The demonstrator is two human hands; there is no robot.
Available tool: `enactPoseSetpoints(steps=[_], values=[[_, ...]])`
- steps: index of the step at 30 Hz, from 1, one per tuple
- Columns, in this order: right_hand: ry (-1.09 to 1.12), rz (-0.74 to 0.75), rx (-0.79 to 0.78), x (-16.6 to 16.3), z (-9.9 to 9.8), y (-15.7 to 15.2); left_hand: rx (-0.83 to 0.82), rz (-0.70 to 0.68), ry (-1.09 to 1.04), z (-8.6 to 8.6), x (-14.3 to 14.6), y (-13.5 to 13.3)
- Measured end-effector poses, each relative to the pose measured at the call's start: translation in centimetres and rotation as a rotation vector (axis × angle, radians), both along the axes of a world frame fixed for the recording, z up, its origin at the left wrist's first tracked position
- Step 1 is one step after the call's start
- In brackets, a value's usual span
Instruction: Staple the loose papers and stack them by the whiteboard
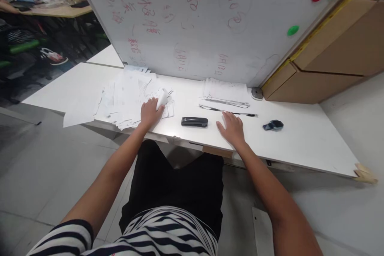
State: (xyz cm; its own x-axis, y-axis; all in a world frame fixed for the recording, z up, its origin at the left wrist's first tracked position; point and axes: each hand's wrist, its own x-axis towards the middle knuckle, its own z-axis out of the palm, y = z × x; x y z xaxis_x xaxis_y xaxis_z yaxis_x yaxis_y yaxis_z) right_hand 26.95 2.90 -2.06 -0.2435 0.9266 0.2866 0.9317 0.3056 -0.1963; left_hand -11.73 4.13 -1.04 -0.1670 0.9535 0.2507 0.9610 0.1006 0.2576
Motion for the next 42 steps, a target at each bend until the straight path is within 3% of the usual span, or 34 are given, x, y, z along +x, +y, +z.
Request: enactPoseSetpoints(steps=[11,19,24,28,33,35,38,40,42], values=[[0.029,-0.023,0.041,0.0,-0.2,0.0,0.062,-0.005,-0.106,0.1,-0.1,0.1],[0.032,-0.028,0.054,0.1,-0.3,0.1,0.37,0.215,-0.696,0.6,-1.6,-0.7],[0.058,-0.04,0.065,0.2,-0.4,0.3,0.567,0.213,-0.819,0.6,-1.5,-1.0],[0.076,-0.058,0.057,0.3,-0.5,0.4,0.764,0.176,-0.711,2.5,-2.6,-1.3],[0.092,-0.053,0.081,0.3,-0.4,0.3,0.985,0.332,-0.585,7.8,-7.8,-1.2],[0.099,-0.053,0.092,0.3,-0.4,0.2,0.99,0.332,-0.496,9.7,-10.2,-1.2],[0.103,-0.05,0.108,0.2,-0.4,0.2,0.86,0.129,-0.253,10.9,-12.7,-1.5],[0.096,-0.053,0.108,0.2,-0.5,0.2,0.641,-0.044,-0.045,10.5,-13.8,-1.6],[0.086,-0.06,0.103,0.2,-0.5,0.2,0.359,-0.135,0.104,9.3,-14.4,-1.6]])
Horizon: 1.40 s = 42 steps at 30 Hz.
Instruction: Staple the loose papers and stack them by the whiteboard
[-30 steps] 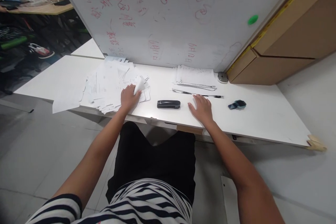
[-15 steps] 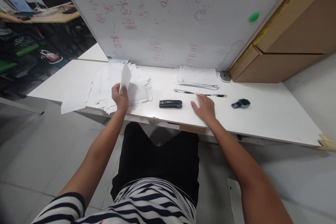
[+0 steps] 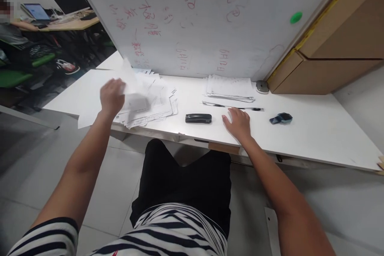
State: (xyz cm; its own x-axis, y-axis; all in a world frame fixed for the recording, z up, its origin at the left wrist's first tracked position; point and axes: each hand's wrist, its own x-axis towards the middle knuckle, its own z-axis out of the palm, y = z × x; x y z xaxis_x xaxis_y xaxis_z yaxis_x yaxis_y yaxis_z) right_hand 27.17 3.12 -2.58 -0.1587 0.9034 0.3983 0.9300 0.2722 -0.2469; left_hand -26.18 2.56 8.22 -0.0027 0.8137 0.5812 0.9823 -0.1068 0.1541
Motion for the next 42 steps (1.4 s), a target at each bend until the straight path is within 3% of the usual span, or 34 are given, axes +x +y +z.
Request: enactPoseSetpoints(steps=[3,5,8,11,16,23,27,30,32,35,37,39,42], values=[[-0.005,-0.014,0.0,0.0,0.0,0.0,-0.394,0.034,0.065,-2.4,-0.7,0.4],[0.003,-0.02,-0.003,0.0,0.1,0.0,-0.54,0.053,0.03,-3.7,-1.0,0.7],[0.02,-0.013,-0.01,0.0,0.2,0.0,-0.606,0.027,0.006,-4.3,-1.2,0.8],[0.029,-0.009,-0.014,-0.1,0.2,-0.1,-0.631,0.008,0.041,-3.8,-1.0,0.8],[0.033,-0.005,-0.001,-0.1,0.1,-0.1,-0.596,-0.022,0.202,-3.1,0.3,0.4],[0.027,-0.009,-0.007,0.0,0.0,0.0,-0.525,-0.081,0.445,-4.2,1.7,-0.4],[0.029,-0.013,-0.007,0.0,0.1,-0.2,-0.4,0.044,0.336,-3.7,2.4,-0.9],[0.042,-0.022,0.007,-0.1,0.2,0.0,-0.081,0.142,0.125,-2.7,5.3,-3.6],[0.069,-0.02,0.029,-0.1,0.7,0.2,0.147,0.039,0.018,-2.5,8.6,-6.7],[0.175,0.019,0.074,-0.5,1.8,-0.9,0.328,-0.403,0.019,-3.1,14.2,-11.9],[0.345,0.027,0.088,-1.3,2.4,-3.5,0.367,-0.642,0.062,-4.2,17.1,-14.5],[0.672,-0.05,0.08,-2.8,2.4,-7.4,0.395,-0.712,0.019,-5.7,18.9,-16.1],[1.255,-0.239,-0.196,-5.1,1.6,-13.5,0.323,-0.736,-0.057,-8.3,19.8,-17.0]])
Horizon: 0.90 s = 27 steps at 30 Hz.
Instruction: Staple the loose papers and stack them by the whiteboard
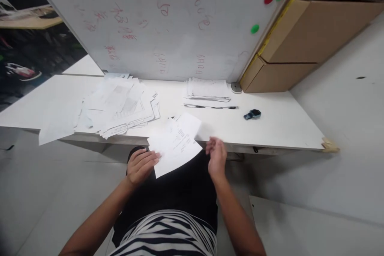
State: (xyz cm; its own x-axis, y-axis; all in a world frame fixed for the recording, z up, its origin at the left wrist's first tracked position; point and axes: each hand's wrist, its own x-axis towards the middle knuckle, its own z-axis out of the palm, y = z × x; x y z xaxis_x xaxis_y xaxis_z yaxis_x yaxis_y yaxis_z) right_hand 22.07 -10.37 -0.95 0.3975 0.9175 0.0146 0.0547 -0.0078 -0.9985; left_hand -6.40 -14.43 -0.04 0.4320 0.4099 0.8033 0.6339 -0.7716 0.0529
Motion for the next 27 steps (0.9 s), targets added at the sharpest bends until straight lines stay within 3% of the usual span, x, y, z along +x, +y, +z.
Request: enactPoseSetpoints(steps=[3,5,8,14,18,23,27], values=[[0.391,0.259,-0.34,-1.3,-0.6,-2.9,-0.119,-0.069,0.034,-2.1,-0.3,-0.6],[0.52,0.39,-0.425,-1.5,-0.6,-2.6,-0.16,-0.123,0.064,-2.7,-0.6,-1.0],[0.537,0.42,-0.477,-1.5,-0.5,-1.1,-0.202,-0.155,0.081,-2.5,-0.8,-1.5],[0.241,0.287,-0.339,-2.1,-1.3,0.0,-0.292,-0.082,0.035,-1.8,-1.2,-2.4],[0.056,0.19,-0.271,-0.5,-1.6,0.2,-0.299,-0.109,0.016,-1.6,-1.9,-3.7],[0.237,0.145,-0.258,2.4,-0.9,0.4,-0.21,-0.175,-0.037,0.8,-2.0,-2.8],[0.327,0.3,-0.342,3.1,-0.3,0.2,-0.139,-0.425,0.043,3.6,-0.6,0.3]])
